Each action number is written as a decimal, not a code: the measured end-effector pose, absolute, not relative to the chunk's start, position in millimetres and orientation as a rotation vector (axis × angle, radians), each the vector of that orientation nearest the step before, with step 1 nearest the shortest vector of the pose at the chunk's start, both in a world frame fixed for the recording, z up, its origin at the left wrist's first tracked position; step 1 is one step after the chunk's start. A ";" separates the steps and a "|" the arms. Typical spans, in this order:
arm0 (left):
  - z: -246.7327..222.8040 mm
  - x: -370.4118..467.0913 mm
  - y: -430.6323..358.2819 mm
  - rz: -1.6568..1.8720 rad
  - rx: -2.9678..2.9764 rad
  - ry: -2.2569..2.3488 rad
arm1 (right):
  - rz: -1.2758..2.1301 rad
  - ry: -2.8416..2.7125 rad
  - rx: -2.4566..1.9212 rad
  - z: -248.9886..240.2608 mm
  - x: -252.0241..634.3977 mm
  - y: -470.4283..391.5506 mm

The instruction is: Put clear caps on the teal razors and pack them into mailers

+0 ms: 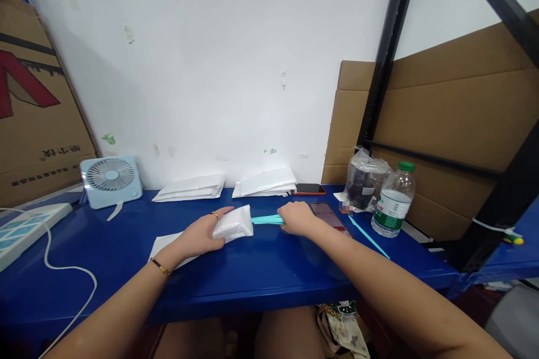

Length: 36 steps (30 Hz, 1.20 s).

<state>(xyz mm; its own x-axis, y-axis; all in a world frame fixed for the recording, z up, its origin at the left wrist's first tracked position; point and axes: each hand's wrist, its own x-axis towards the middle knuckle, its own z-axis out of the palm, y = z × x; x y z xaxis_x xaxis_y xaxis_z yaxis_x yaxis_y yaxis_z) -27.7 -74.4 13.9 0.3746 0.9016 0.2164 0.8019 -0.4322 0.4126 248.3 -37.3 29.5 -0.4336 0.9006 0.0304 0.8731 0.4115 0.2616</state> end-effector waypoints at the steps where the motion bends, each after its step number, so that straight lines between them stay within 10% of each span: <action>1: 18.0 -27.9 -75.0 0.655 2.381 1.480 | 0.374 2.527 1.622 31.4 250.1 -37.0; 18: 12.9 3.0 -78.6 0.591 2.589 1.275 | 0.405 2.607 1.421 61.8 220.1 -63.6; 29: 52.0 43.4 -53.0 1.363 1.712 0.648 | -0.395 2.535 1.434 233.3 164.1 -33.7; 36: 48.5 32.4 -52.3 1.252 1.315 0.337 | -0.511 2.881 1.205 255.2 166.2 -47.6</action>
